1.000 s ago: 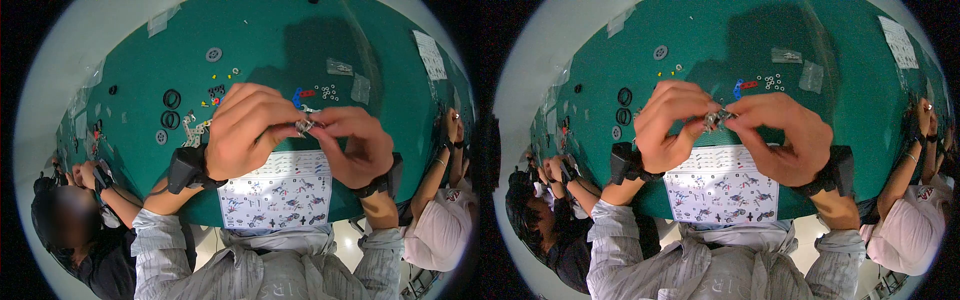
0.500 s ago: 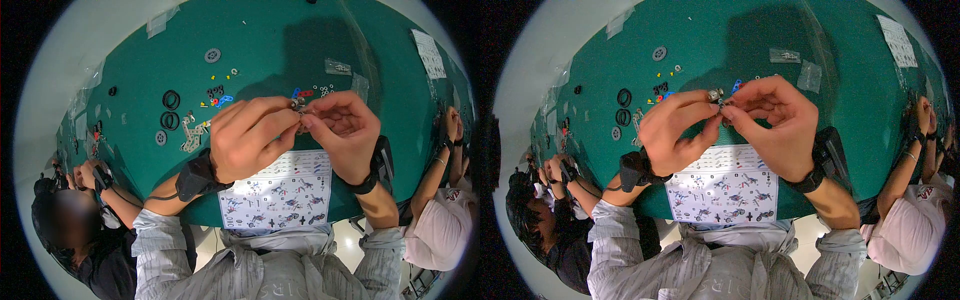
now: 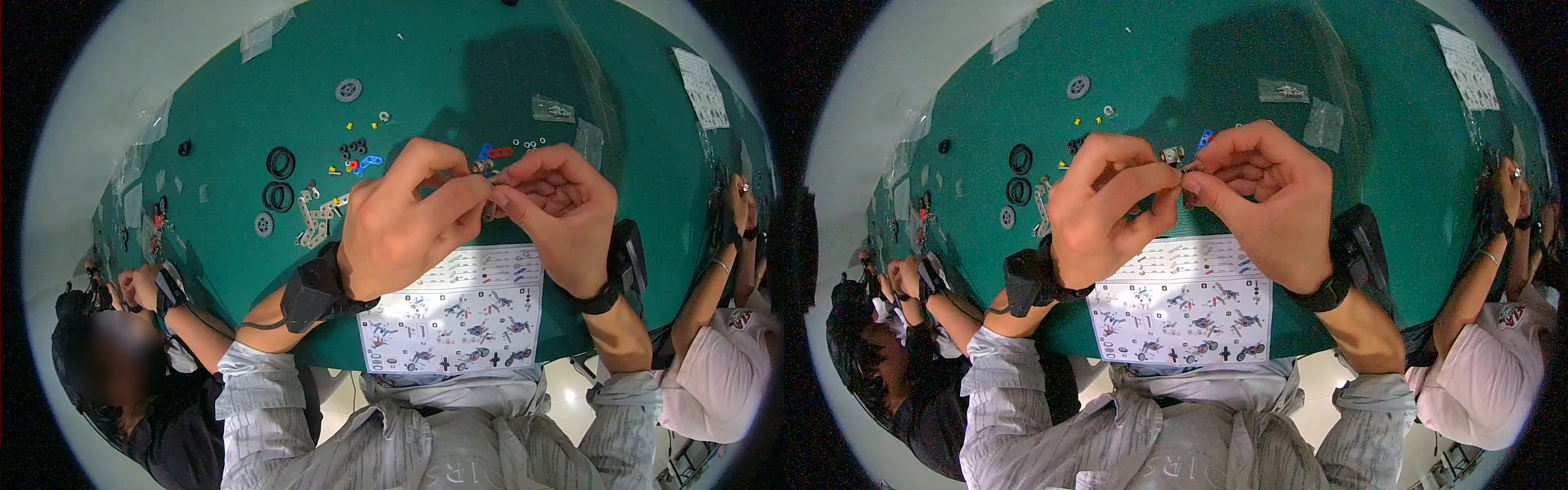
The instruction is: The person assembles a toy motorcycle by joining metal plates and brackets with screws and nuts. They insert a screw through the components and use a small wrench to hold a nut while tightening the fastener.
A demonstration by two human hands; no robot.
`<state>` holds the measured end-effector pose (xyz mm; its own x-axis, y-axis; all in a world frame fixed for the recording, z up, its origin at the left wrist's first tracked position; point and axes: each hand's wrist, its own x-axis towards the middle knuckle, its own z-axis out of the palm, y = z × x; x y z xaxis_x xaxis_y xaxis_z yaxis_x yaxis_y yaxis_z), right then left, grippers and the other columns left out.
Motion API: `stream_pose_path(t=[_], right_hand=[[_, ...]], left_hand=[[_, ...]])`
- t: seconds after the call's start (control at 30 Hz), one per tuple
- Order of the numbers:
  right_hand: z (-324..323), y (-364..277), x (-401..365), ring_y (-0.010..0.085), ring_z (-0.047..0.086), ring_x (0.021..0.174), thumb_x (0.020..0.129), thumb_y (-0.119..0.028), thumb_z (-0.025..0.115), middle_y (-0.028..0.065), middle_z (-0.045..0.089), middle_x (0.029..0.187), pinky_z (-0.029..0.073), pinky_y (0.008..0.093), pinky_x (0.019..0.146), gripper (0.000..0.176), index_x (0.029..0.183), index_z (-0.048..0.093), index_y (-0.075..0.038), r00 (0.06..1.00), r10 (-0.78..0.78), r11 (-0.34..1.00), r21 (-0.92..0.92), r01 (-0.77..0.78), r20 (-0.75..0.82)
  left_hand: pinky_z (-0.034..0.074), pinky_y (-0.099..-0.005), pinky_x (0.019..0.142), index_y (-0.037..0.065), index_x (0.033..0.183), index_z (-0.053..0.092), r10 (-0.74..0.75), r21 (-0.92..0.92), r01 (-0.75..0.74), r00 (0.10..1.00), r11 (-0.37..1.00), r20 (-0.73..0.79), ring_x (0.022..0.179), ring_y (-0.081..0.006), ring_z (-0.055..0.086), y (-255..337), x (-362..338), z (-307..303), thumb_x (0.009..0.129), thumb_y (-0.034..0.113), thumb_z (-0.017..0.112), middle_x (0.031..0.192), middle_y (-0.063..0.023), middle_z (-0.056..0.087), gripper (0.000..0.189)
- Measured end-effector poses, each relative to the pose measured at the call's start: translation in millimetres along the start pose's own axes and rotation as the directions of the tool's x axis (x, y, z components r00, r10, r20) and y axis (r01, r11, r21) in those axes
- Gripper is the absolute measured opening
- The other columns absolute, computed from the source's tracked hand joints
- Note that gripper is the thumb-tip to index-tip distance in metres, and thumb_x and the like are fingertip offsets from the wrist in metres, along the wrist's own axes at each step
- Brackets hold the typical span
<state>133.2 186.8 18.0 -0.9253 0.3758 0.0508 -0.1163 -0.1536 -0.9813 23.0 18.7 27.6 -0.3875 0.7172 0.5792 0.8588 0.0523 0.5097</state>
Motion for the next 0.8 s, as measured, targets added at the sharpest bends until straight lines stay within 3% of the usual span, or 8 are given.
stream_pose_path(t=[0.37,0.57,0.67,0.8], right_hand=[[-5.0,-5.0,2.4,0.0175,0.073,0.089,0.089,0.007,0.072,0.0138,0.072,0.100,0.063,0.0301,0.081,0.019,0.106,0.064,0.006,0.996,0.081,0.991,0.101,-0.084,0.034],[-8.3,-6.4,2.0,0.0185,0.073,0.091,0.090,0.008,0.071,0.0148,0.072,0.101,0.063,0.0306,0.082,0.019,0.108,0.065,0.008,0.996,0.038,0.997,0.063,-0.043,0.079],[-9.6,-4.5,1.9,0.0190,0.073,0.091,0.089,0.009,0.071,0.0146,0.072,0.101,0.063,0.0305,0.083,0.019,0.108,0.067,0.008,0.996,0.020,0.997,0.066,-0.026,0.089],[-13.2,-5.3,4.6,0.0185,0.072,0.091,0.087,0.010,0.071,0.0136,0.070,0.102,0.062,0.0294,0.083,0.017,0.104,0.070,0.007,0.992,0.017,1.000,0.012,-0.018,0.125]], left_hand=[[0.055,-0.0260,0.062,0.003,0.097,0.072,-0.071,-0.193,0.060,0.996,0.979,-0.047,0.080,-0.0148,0.066,-9.4,0.1,3.8,0.076,-0.005,0.080,0.109,-0.0096,0.064,0.024],[0.059,-0.0265,0.074,0.001,0.101,0.071,-0.229,-0.357,0.225,0.973,0.907,0.033,0.094,-0.0171,0.071,-6.2,0.4,3.1,0.081,-0.007,0.076,0.124,-0.0150,0.065,0.022],[0.060,-0.0282,0.077,0.002,0.098,0.072,-0.347,-0.512,0.336,0.935,0.791,0.079,0.091,-0.0199,0.073,-5.5,-1.4,7.4,0.080,-0.004,0.077,0.116,-0.0146,0.069,0.020],[0.060,-0.0270,0.076,0.000,0.099,0.071,-0.362,-0.577,0.369,0.923,0.729,0.133,0.091,-0.0169,0.073,-8.1,-3.2,6.3,0.082,-0.005,0.075,0.114,-0.0148,0.070,0.018]])
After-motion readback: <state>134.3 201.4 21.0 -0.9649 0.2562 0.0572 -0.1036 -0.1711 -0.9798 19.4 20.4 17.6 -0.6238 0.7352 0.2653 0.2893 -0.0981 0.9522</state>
